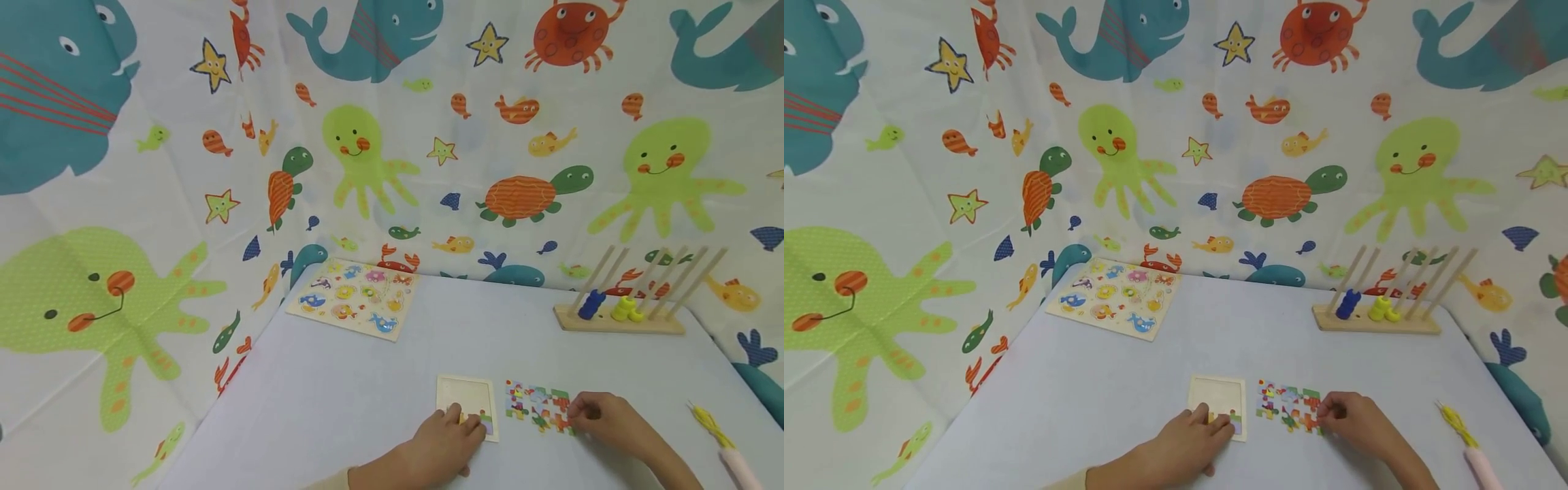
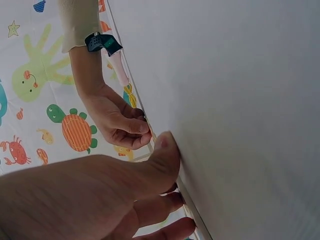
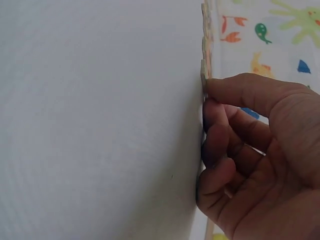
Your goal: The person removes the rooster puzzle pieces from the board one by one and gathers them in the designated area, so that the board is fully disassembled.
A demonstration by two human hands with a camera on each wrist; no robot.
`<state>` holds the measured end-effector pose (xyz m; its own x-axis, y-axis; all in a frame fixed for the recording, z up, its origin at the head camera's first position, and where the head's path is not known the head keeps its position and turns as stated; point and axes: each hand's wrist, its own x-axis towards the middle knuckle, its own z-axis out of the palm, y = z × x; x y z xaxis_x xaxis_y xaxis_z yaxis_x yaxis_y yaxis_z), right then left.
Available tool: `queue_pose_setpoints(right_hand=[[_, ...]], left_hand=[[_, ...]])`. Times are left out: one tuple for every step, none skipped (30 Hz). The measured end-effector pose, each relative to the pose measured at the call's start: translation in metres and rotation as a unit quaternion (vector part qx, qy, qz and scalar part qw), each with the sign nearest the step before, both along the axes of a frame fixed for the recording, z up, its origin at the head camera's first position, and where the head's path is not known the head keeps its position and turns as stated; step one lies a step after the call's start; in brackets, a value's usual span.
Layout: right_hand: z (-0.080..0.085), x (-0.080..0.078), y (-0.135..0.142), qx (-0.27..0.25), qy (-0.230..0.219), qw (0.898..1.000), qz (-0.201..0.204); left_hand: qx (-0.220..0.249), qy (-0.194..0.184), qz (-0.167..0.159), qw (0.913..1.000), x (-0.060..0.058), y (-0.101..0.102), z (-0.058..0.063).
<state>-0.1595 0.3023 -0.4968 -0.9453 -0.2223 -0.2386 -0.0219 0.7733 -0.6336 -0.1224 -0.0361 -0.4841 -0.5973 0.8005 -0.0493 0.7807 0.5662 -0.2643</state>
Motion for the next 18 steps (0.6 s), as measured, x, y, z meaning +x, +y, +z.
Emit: queue_pose_setpoints(right_hand=[[0.002, -0.001, 0.000, 0.004, 0.005, 1.000, 0.000], [0.004, -0.002, -0.001, 0.008, 0.009, 1.000, 0.000], [0.006, -0.003, -0.001, 0.013, 0.014, 1.000, 0.000], [0.008, -0.005, -0.001, 0.017, 0.016, 1.000, -0.001], [0.009, -0.005, -0.001, 0.021, 0.021, 1.000, 0.003], [0.011, -0.006, 0.000, 0.026, 0.023, 0.999, 0.006], [0.013, -0.007, 0.000, 0.030, 0.025, 0.999, 0.009], [0.015, -0.007, 0.002, 0.032, 0.029, 0.999, 0.015], [0.016, -0.007, 0.003, 0.034, 0.035, 0.999, 0.023], [0.017, -0.007, 0.004, 0.033, 0.041, 0.998, 0.032], [0.018, -0.007, 0.005, 0.032, 0.048, 0.998, 0.041], [0.019, -0.007, 0.005, 0.029, 0.053, 0.997, 0.048], [0.020, -0.006, 0.003, 0.027, 0.059, 0.996, 0.055], [0.020, -0.006, -0.001, 0.024, 0.062, 0.996, 0.062], [0.020, -0.005, -0.006, 0.023, 0.065, 0.996, 0.065], [0.021, -0.004, -0.013, 0.022, 0.066, 0.995, 0.068], [0.022, -0.002, -0.022, 0.019, 0.062, 0.995, 0.069], [0.024, -0.002, -0.031, 0.017, 0.063, 0.995, 0.073]], left_hand=[[0.000, 0.011, -0.003, 0.9999, -0.001, 0.000, 0.001], [0.001, 0.021, -0.005, 0.9998, -0.001, 0.000, 0.001], [0.002, 0.029, -0.006, 0.9995, -0.002, 0.000, 0.002], [0.004, 0.032, -0.007, 0.9994, -0.002, 0.000, 0.003], [0.008, 0.032, -0.008, 0.9994, -0.002, 0.000, 0.003], [0.010, 0.032, -0.009, 0.9994, -0.003, 0.000, 0.004], [0.009, 0.033, -0.009, 0.9994, -0.003, 0.001, 0.005], [0.010, 0.032, -0.008, 0.9994, -0.003, 0.001, 0.005], [0.010, 0.031, -0.007, 0.9994, -0.003, 0.002, 0.005], [0.009, 0.029, -0.004, 0.9995, -0.003, 0.003, 0.005], [0.010, 0.026, -0.002, 0.9996, -0.002, 0.003, 0.005], [0.008, 0.021, 0.001, 0.9997, -0.001, 0.004, 0.005], [0.006, 0.014, 0.004, 0.9999, 0.000, 0.005, 0.005], [0.007, 0.007, 0.008, 0.9999, 0.001, 0.005, 0.004], [0.004, -0.003, 0.012, 0.9999, 0.003, 0.006, 0.003], [0.001, -0.010, 0.016, 0.9998, 0.005, 0.006, 0.002], [0.000, -0.011, 0.017, 0.9998, 0.007, 0.006, 0.001], [-0.007, -0.008, 0.016, 0.9998, 0.009, 0.007, 0.000]])
